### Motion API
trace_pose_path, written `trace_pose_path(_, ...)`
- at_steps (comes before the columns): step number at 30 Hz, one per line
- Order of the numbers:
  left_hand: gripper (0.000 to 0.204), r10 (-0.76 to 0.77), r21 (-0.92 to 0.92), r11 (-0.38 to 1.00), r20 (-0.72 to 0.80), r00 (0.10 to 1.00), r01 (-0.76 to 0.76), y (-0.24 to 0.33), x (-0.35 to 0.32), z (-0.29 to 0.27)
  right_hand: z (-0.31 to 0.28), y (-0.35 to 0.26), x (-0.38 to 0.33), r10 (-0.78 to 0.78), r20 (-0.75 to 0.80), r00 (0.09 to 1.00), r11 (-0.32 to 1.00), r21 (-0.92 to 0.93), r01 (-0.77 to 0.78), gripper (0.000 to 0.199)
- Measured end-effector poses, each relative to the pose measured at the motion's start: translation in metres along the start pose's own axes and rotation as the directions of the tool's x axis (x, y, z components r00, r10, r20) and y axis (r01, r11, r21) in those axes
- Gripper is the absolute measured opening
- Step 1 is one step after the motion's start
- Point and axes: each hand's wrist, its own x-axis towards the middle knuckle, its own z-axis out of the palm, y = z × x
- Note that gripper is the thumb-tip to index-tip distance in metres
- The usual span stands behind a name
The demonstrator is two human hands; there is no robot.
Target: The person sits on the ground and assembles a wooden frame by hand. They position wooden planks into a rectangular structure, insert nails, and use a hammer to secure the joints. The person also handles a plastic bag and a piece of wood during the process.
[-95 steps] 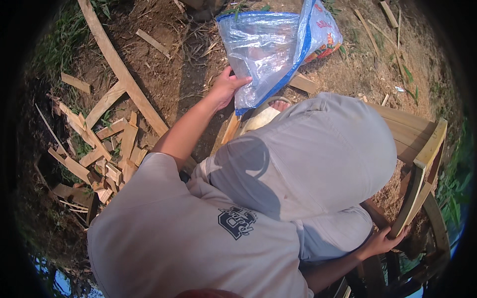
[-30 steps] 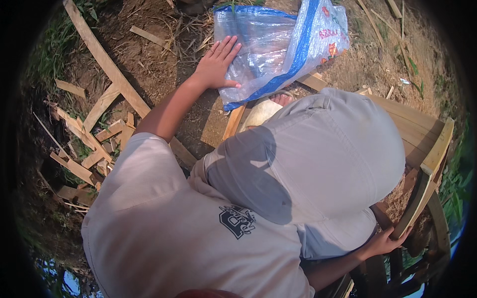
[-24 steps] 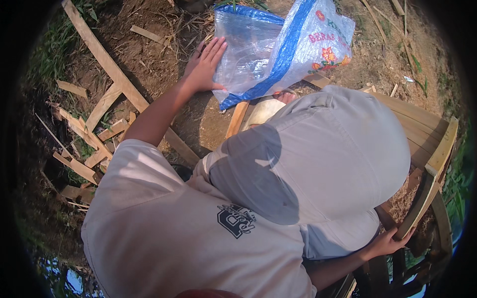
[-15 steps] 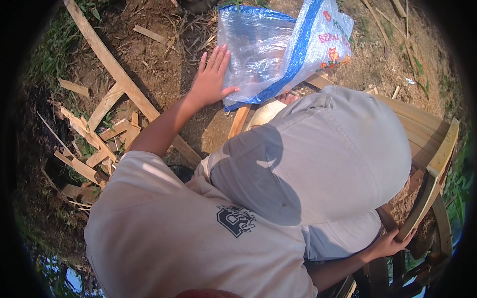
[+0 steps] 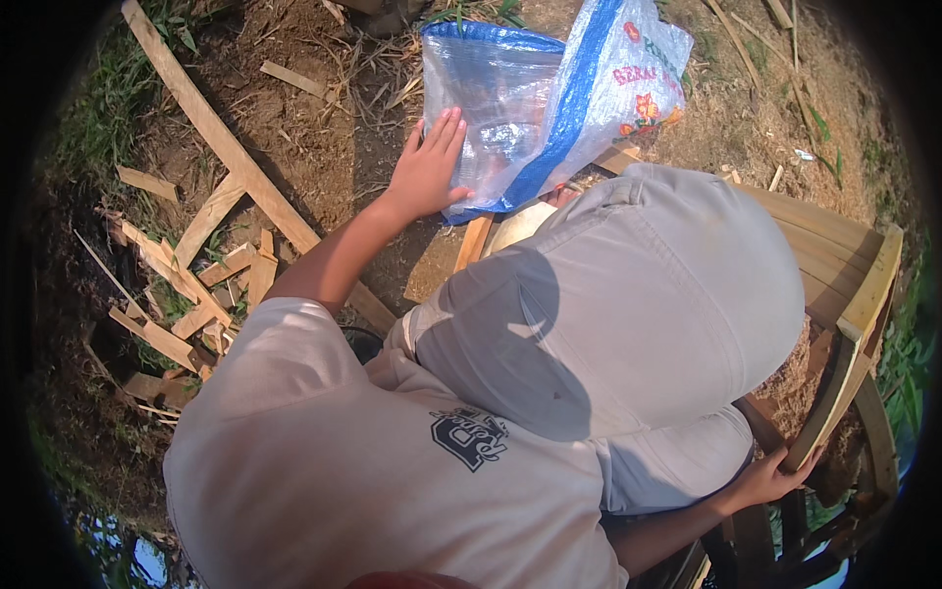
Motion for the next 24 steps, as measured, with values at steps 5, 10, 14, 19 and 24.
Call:
trace_pose_path(5, 0.127, -0.008, 0.067, 0.998, 0.086, 0.996, 0.002, 0.006, 0.018, -0.007, 0.004, 0.003, 0.001, -0.014, -0.027, 1.0, 1.0, 0.011, 0.014, 0.052)
trace_pose_path(10, 0.13, 0.064, 0.052, 0.996, 0.033, 0.997, -0.066, 0.004, 0.037, -0.02, 0.004, -0.006, 0.003, 0.008, -0.02, 1.0, 1.0, -0.027, -0.009, 0.051)
trace_pose_path(14, 0.128, 0.153, 0.04, 0.987, 0.006, 0.988, -0.153, 0.008, 0.052, -0.029, 0.004, -0.013, 0.003, 0.022, -0.025, 0.999, 1.0, -0.02, -0.023, 0.051)
trace_pose_path(19, 0.118, -0.067, 0.055, 0.997, 0.104, 0.992, 0.061, 0.016, 0.044, -0.025, 0.001, -0.015, 0.001, 0.058, 0.0, 0.998, 0.998, 0.033, -0.058, 0.051)
trace_pose_path(24, 0.129, -0.278, 0.176, 0.954, 0.207, 0.938, 0.244, 0.019, 0.026, -0.035, 0.0, -0.01, 0.001, 0.034, -0.007, 0.999, 0.999, 0.022, -0.034, 0.052)
